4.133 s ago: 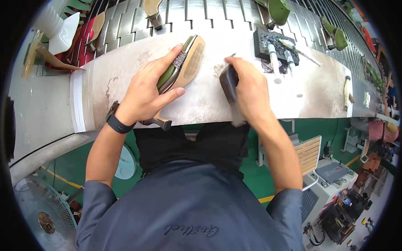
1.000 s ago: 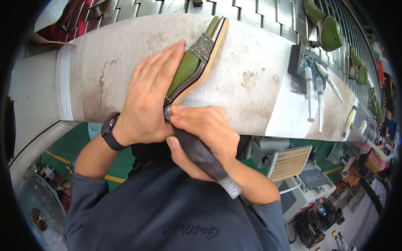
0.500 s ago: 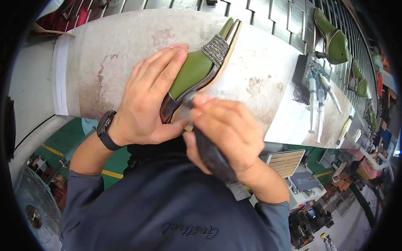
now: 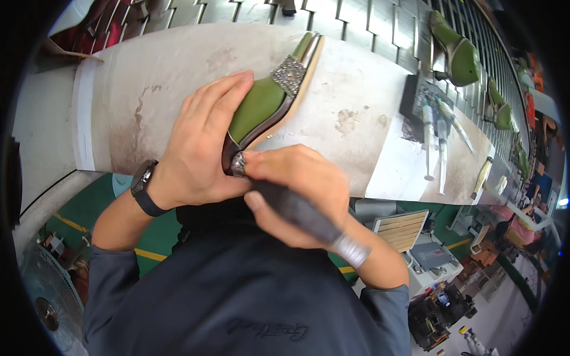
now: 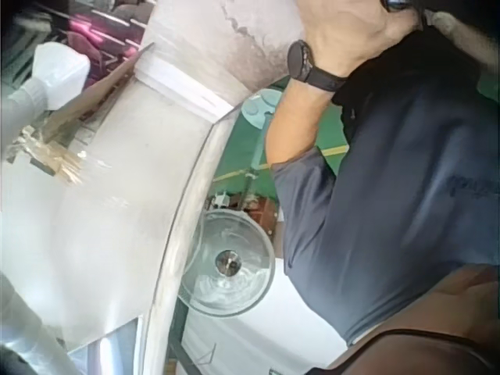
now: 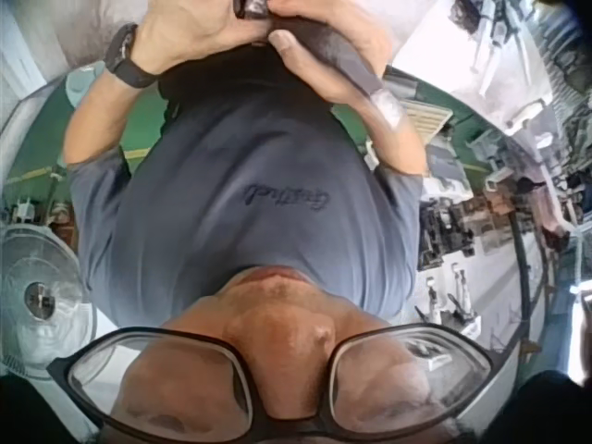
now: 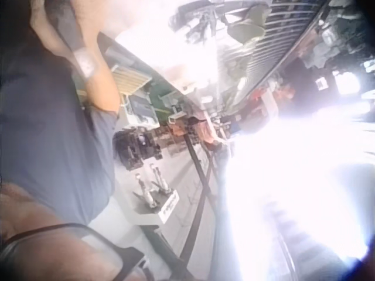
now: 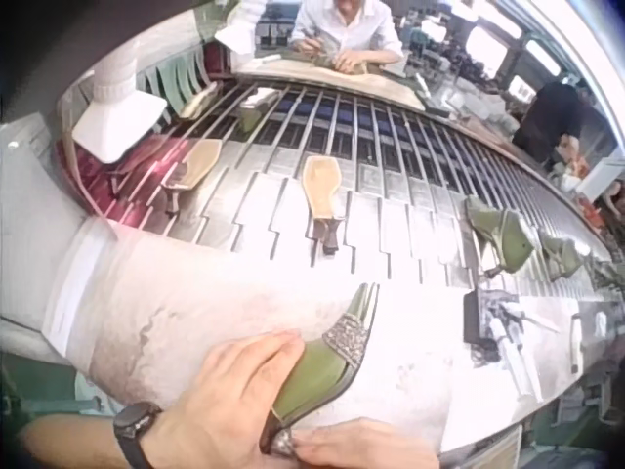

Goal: The person assembles high-heeled shoes by pressing soles onto shoe lasts by hand, then securing them by tapping along the edges with a hammer.

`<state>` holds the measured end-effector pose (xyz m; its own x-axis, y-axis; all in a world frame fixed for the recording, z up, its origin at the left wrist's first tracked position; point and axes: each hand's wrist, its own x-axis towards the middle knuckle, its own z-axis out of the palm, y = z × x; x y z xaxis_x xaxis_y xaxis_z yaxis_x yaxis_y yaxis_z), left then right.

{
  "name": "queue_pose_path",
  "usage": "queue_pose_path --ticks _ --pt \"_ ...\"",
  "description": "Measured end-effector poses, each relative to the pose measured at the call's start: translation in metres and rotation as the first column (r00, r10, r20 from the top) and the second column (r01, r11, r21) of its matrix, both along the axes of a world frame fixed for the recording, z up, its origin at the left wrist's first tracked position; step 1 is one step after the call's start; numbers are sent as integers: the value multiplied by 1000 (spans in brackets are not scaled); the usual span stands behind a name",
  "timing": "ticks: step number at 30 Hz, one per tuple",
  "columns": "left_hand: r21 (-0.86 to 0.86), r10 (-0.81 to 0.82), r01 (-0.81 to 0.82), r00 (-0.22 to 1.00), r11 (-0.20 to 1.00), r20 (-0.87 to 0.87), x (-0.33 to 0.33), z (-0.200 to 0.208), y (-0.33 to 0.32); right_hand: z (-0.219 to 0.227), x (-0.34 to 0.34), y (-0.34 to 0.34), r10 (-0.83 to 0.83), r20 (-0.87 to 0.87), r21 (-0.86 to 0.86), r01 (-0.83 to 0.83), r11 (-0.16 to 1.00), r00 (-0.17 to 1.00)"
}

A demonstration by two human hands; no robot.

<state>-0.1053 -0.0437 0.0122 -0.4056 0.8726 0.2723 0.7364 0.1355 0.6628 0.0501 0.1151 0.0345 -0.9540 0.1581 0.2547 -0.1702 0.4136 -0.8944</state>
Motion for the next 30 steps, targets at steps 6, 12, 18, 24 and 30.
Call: queue_pose_path --ticks 6,12,18,24,30 --pt "-87 78 -73 996 993 52 -9 11 46 28 10 40 -399 140 -333 423 843 906" --pt "-176 57 -38 993 984 105 -5 12 58 27 -15 51 -325 213 -291 378 879 921" --pt "-168 30 -14 995 986 96 -11 10 59 21 -57 82 -346 216 -390 406 827 913" --pt "-148 15 -3 997 989 76 -14 10 56 -33 -77 114 -453 384 -468 592 655 805" --pt "282 28 -62 992 957 123 -31 83 37 -39 -43 96 -537 296 -474 610 635 790"
